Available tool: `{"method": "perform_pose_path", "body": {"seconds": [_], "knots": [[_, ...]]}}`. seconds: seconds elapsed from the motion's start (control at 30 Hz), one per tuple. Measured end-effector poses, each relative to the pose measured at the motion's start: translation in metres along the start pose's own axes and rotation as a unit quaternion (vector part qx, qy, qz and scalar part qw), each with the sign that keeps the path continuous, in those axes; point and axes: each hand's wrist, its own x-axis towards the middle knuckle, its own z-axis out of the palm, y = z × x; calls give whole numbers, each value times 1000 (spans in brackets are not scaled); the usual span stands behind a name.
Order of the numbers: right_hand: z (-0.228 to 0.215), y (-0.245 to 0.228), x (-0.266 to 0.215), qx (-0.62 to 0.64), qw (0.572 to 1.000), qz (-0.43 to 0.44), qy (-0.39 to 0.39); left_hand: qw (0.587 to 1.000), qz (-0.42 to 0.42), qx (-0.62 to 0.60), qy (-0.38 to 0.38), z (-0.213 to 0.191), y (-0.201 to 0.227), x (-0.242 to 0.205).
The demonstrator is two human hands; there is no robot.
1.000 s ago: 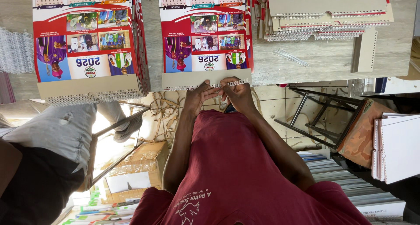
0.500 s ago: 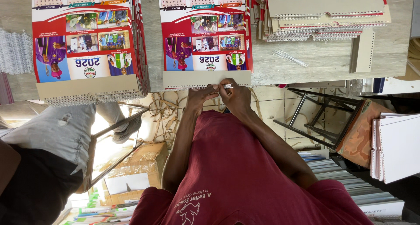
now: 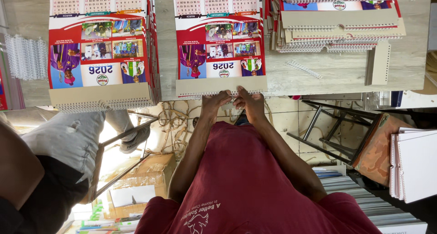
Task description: The person sits on the floor and assembles wall calendars by inserting spiral binding wires into the punched holes of the calendar pages. They repeatedly pick up the wires, thread them through the holes, and secure the pages together.
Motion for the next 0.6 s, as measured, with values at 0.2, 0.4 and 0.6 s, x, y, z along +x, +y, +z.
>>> {"method": "perform_pose_path", "body": {"seconds": [0.2, 0.4, 0.6], "knots": [[-2, -13, -5, -67, 995, 42, 52, 998, -29, 51, 3, 9, 14, -18], [-52, -12, 7, -58, 992, 43, 107, 998, -17, 56, 10, -1, 3, -10], [-39, -26, 5, -96, 986, -44, 128, 998, -7, 53, 22, 19, 18, -19]]}}
